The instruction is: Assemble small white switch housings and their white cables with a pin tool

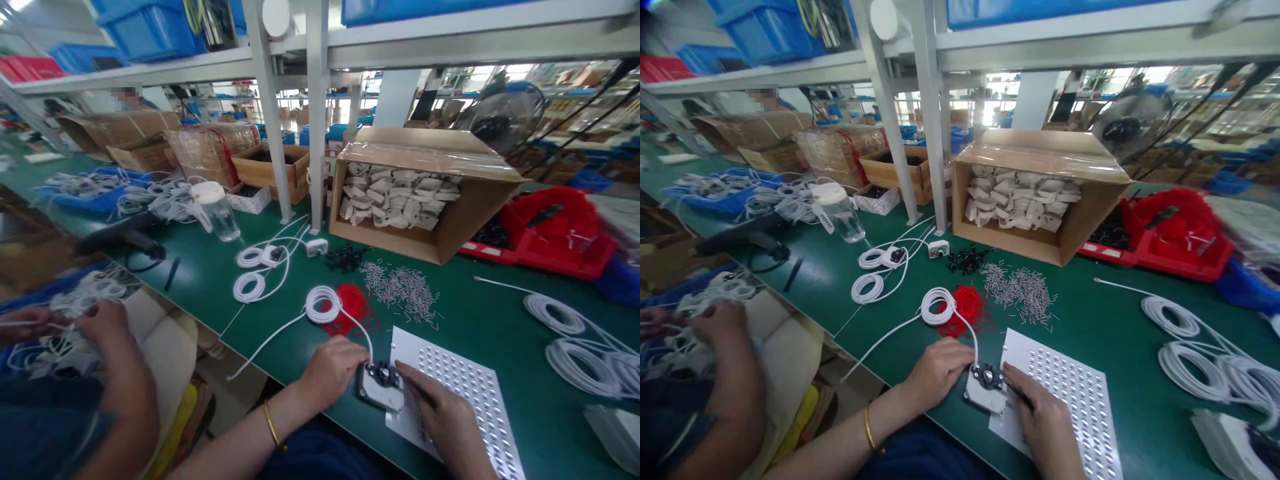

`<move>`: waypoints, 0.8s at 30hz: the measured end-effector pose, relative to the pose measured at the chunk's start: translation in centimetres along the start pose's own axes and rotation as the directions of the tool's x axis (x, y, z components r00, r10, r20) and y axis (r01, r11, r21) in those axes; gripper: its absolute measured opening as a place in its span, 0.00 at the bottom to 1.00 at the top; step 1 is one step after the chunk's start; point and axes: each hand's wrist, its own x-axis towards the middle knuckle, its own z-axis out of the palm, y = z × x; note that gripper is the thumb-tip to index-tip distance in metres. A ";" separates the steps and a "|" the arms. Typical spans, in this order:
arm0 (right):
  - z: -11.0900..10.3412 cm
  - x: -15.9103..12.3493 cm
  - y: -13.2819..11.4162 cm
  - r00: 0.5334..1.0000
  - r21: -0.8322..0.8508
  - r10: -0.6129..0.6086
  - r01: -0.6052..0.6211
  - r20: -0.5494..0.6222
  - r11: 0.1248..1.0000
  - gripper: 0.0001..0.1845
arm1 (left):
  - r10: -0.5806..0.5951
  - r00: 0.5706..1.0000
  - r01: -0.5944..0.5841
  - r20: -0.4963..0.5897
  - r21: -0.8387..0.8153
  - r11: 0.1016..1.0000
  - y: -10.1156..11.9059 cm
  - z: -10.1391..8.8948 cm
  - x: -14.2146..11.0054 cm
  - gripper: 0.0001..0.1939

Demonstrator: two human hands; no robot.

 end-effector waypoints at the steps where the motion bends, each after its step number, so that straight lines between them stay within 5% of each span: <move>1: -0.3 0.0 0.1 0.999 0.022 0.026 -0.026 0.030 0.999 0.15 | 0.030 0.999 -0.031 0.020 0.050 0.998 0.3 -0.2 -0.5 0.15; 5: -3.2 1.3 0.7 0.980 -0.023 0.196 -0.195 0.041 0.980 0.16 | 0.008 0.997 0.004 -0.076 0.158 0.987 1.7 -2.6 -0.9 0.14; 8: -5.5 4.6 2.0 0.939 -0.225 0.341 -0.342 -0.046 0.912 0.18 | -0.074 0.966 0.124 -0.247 0.195 0.973 2.3 -5.2 2.8 0.12; 11: -6.3 8.5 3.3 0.912 -0.410 0.407 -0.390 -0.050 0.824 0.20 | -0.158 0.986 0.170 -0.062 0.337 0.926 1.8 -6.2 9.6 0.10; 16: -5.0 12.4 4.4 0.897 -0.488 0.436 -0.409 -0.064 0.771 0.16 | -0.286 0.955 0.226 0.075 0.438 0.870 -1.2 -3.9 18.2 0.13; 19: -4.7 12.8 4.7 0.895 -0.513 0.445 -0.403 -0.046 0.758 0.08 | -0.355 0.928 0.264 0.111 0.477 0.838 -2.7 -2.4 19.5 0.14; 24: -5.0 12.7 5.1 0.902 -0.557 0.431 -0.347 0.023 0.755 0.08 | -0.389 0.916 0.302 0.100 0.465 0.832 -3.2 -1.8 19.4 0.14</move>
